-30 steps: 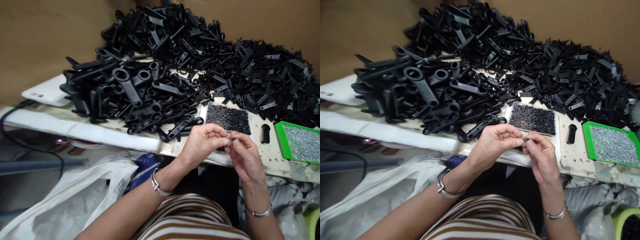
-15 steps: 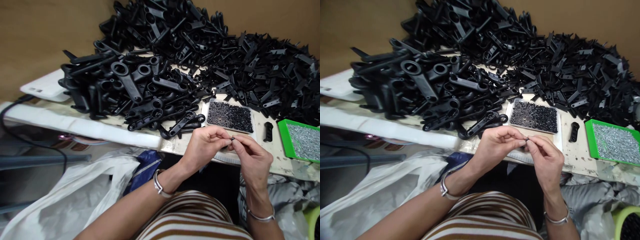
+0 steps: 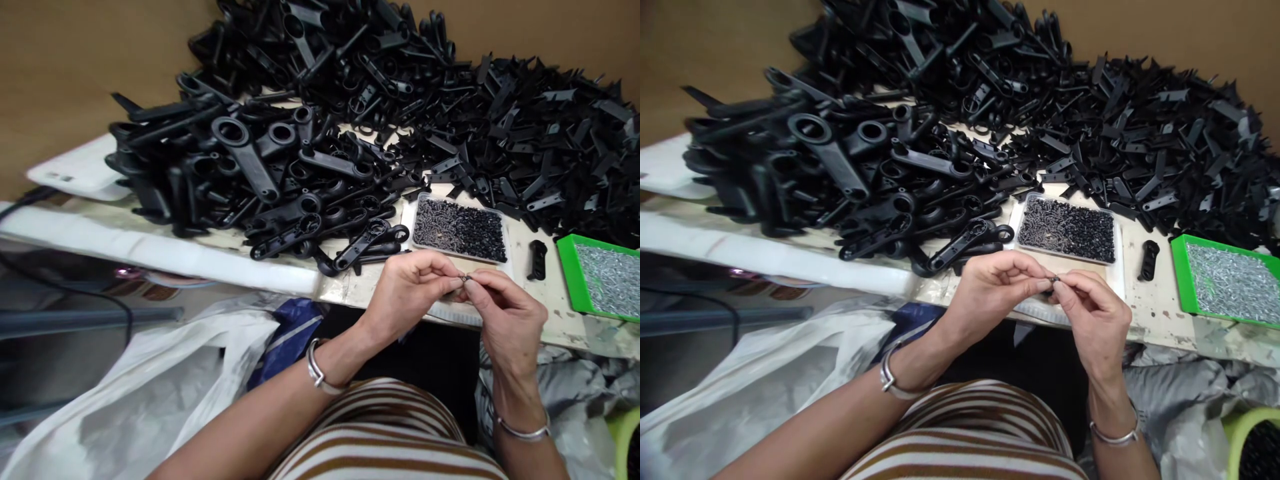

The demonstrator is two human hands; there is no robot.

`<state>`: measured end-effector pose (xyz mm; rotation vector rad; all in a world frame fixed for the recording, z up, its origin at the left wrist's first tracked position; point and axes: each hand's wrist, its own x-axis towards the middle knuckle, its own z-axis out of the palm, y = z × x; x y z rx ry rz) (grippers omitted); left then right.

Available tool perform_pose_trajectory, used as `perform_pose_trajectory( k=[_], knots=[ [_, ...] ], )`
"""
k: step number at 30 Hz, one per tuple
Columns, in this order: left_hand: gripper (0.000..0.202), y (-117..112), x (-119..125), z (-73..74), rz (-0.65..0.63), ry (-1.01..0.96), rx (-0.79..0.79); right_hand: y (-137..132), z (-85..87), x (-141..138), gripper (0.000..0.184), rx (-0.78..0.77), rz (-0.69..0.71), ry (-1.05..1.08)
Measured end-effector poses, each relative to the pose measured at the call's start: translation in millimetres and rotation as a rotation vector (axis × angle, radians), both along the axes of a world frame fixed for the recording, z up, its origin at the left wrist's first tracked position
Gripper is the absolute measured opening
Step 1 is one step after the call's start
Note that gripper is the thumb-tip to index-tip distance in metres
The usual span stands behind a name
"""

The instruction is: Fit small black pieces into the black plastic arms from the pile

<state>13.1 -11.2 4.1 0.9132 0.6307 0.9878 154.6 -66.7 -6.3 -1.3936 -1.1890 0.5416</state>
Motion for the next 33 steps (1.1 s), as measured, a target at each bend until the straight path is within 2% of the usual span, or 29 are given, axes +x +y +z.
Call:
perform_pose_trajectory(
  k=[9, 14, 23, 25, 27, 30, 33],
  knots=[
    [0.017, 1, -2, 0.0, 0.032, 0.123, 0.075, -3, 11.7, 4, 0.007, 0.007, 0.049, -0.376],
    [0.007, -2, -4, 1.9, 0.104, 0.274, 0.221, -7, 16.7, 0, 0.017, 0.106, 0.05, -0.65],
    [0.016, -3, -7, -2.8, 0.085, 0.467, 0.524, -5, 20.4, -1, 0.022, 0.206, 0.091, -1.01],
    [0.016, -1, -10, -0.6, 0.055, 0.508, 0.598, -2, 20.4, 2, 0.02, 0.208, 0.105, -0.99],
    [0.015, 0, -17, 2.7, 0.071, 0.604, 0.737, -2, 20.0, 7, 0.017, 0.184, 0.105, -0.904],
    [0.017, -2, -28, 4.8, 0.133, 0.879, 1.037, -4, 17.4, 19, 0.014, 0.114, 0.098, -0.823],
    [0.017, -4, -35, -0.6, 0.055, 1.13, 1.212, -8, 12.4, 27, 0.01, 0.049, 0.114, -0.81]
  ],
)
